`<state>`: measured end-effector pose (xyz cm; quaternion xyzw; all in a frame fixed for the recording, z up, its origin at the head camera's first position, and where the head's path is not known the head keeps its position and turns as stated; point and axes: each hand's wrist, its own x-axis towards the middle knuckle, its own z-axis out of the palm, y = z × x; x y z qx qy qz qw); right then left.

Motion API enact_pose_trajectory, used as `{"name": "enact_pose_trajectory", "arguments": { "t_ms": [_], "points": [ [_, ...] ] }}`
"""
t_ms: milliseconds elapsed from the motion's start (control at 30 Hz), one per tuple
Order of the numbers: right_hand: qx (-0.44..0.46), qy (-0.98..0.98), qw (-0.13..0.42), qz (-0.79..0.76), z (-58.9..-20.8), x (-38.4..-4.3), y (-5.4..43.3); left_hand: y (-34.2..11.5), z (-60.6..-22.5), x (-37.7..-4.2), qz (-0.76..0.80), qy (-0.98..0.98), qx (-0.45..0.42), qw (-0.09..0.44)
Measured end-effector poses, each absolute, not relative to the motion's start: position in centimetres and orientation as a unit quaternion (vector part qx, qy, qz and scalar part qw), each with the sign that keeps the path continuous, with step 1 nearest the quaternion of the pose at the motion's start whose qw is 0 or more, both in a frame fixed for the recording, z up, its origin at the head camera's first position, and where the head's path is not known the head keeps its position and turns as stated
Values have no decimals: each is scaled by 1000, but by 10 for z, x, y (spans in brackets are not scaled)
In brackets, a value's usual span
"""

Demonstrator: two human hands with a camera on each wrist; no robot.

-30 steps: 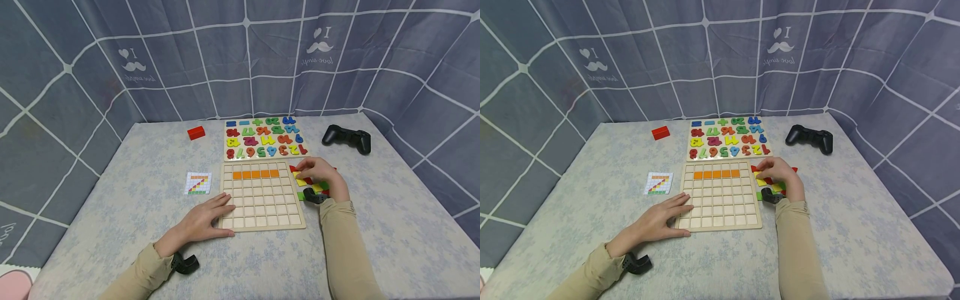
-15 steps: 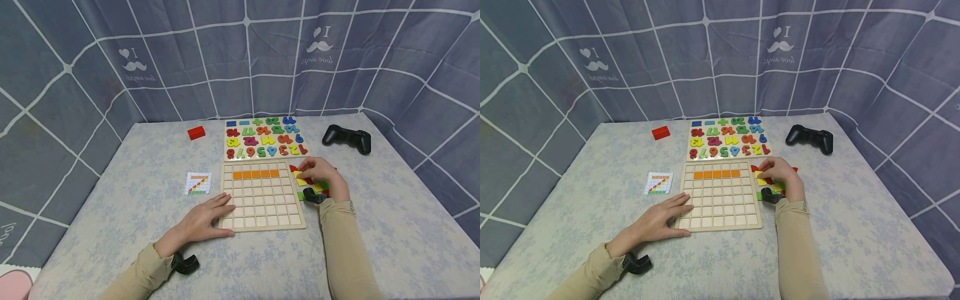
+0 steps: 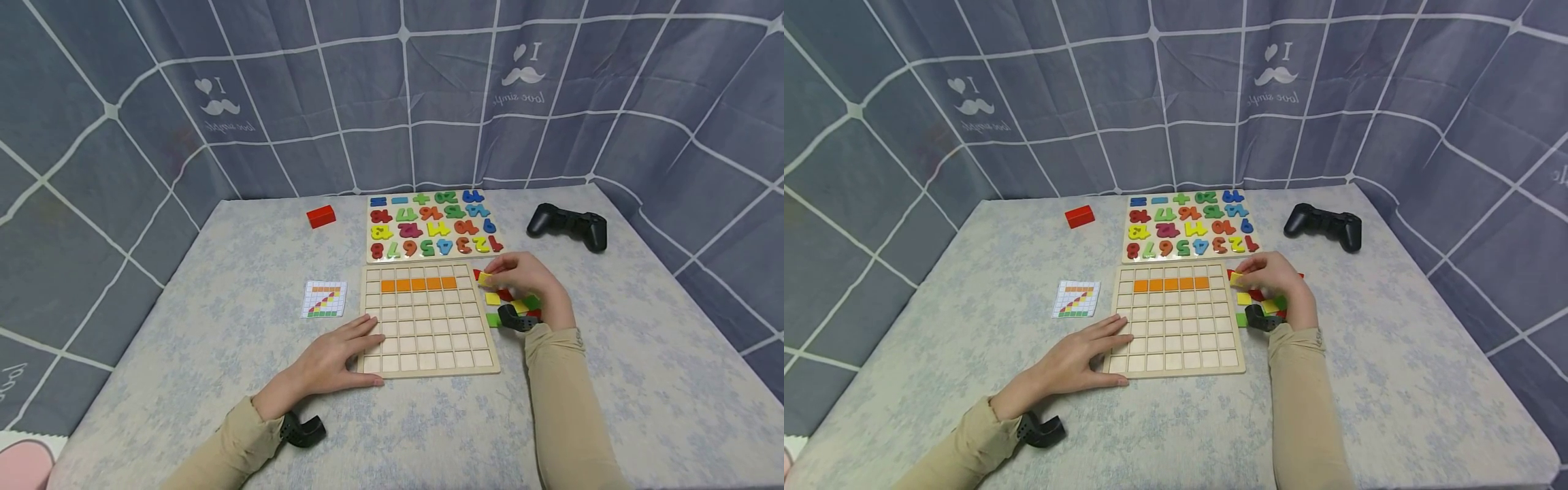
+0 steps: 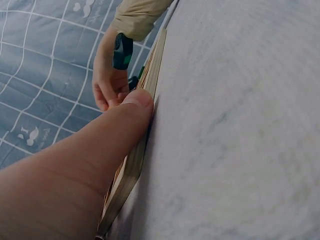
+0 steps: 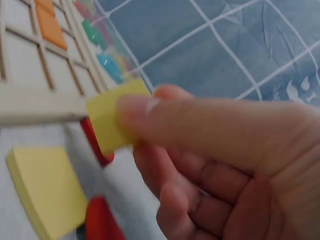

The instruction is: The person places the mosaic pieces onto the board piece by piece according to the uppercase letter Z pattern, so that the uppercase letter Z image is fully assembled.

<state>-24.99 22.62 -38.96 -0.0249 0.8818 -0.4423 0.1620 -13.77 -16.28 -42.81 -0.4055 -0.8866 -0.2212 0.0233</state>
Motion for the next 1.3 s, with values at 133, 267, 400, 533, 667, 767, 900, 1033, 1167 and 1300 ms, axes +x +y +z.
{"name": "enact_pose_trajectory", "arguments": {
  "t_ms": [133, 267, 400, 533, 667, 767, 900, 1033, 1167, 1300],
  "points": [
    [-72, 887, 147, -433, -384, -250, 216, -162, -427, -138, -221, -887, -405, 22],
    [-117, 887, 161, -417, -382, -252, 197, -163, -426, -137, -221, -888, -403, 19],
    [-139, 886, 187, -401, -386, -254, 180, -163, -426, -137, -221, -888, -404, 19],
    [-144, 888, 199, -390, -390, -254, 173, -163, -426, -137, -220, -887, -405, 20],
    [-137, 885, 202, -396, -389, -252, 174, -162, -426, -137, -222, -886, -405, 20],
    [-144, 883, 203, -398, -389, -251, 175, -162, -425, -138, -223, -887, -404, 18],
    [-165, 887, 191, -387, -389, -252, 173, -162, -425, -138, -222, -887, -403, 17],
    [-151, 890, 173, -394, -392, -254, 175, -163, -426, -138, -222, -888, -402, 17],
    [-117, 895, 142, -406, -394, -256, 185, -162, -426, -138, -223, -888, -403, 18],
    [-89, 892, 117, -427, -396, -257, 196, -162, -425, -137, -223, -888, -402, 17]
  ]
}}
